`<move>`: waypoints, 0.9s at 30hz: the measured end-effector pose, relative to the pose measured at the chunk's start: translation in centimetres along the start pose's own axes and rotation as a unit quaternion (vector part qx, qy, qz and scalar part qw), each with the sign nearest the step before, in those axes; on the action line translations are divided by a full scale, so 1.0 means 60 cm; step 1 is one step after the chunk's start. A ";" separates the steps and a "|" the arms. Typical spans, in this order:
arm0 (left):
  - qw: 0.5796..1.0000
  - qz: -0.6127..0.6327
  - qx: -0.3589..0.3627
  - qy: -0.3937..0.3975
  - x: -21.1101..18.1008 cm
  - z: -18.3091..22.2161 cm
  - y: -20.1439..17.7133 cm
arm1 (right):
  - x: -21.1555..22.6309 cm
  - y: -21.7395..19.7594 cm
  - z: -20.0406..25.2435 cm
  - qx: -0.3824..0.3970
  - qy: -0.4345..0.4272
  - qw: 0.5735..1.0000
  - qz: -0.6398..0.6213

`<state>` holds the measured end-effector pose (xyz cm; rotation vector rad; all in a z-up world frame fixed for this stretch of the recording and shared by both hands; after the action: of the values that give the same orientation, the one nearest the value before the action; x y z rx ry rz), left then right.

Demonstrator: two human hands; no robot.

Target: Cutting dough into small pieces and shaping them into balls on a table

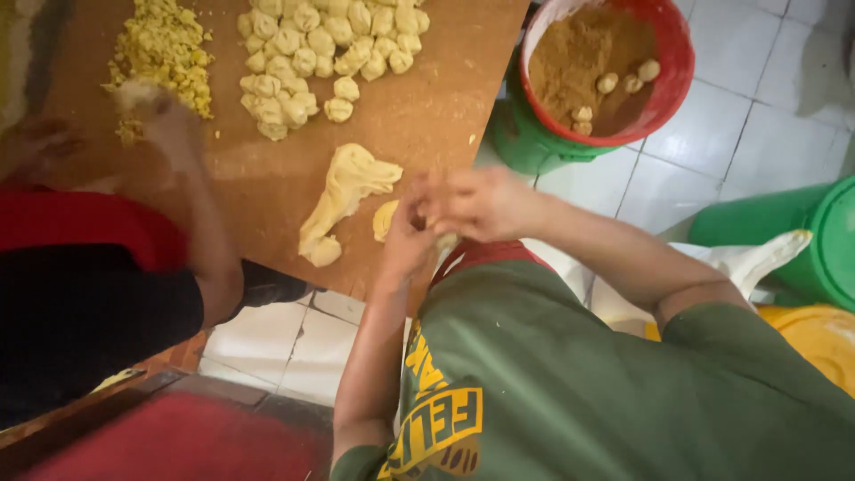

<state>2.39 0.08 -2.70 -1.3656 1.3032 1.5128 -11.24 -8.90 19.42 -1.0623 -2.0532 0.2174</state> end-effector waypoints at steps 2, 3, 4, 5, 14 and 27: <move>0.995 0.085 0.058 0.009 -0.003 -0.008 0.021 | -0.061 0.033 0.057 0.029 -0.050 0.998 0.029; 0.995 0.085 0.053 0.010 0.050 -0.006 0.017 | -0.087 0.034 0.063 0.032 -0.052 0.998 0.026; 0.998 0.017 0.057 -0.018 0.107 0.000 0.012 | -0.111 0.036 0.071 0.009 -0.075 0.994 0.084; 0.996 -0.050 0.060 -0.048 0.164 0.006 0.008 | -0.135 0.037 0.079 -0.014 -0.097 0.985 0.141; 0.980 0.002 -0.052 -0.194 0.083 -0.086 0.063 | -0.280 0.009 0.111 -0.081 0.153 0.977 -0.122; 0.965 -0.007 -0.123 -0.234 0.006 -0.105 0.070 | -0.230 -0.058 0.015 0.008 -0.006 0.998 -0.057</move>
<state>-0.04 -7.04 -1.74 -1.0618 0.8311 1.8920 -9.46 -21.26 12.55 -0.9343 -2.1114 0.1816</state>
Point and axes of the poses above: each hand's wrist, its own z-axis away from the middle knuckle, its own y-axis out of the palm, x = y × z, the point moved 3 cm from there along -z, towards the middle knuckle, and after that the axes turned 6 degrees about -z, right-handed, at the moved point
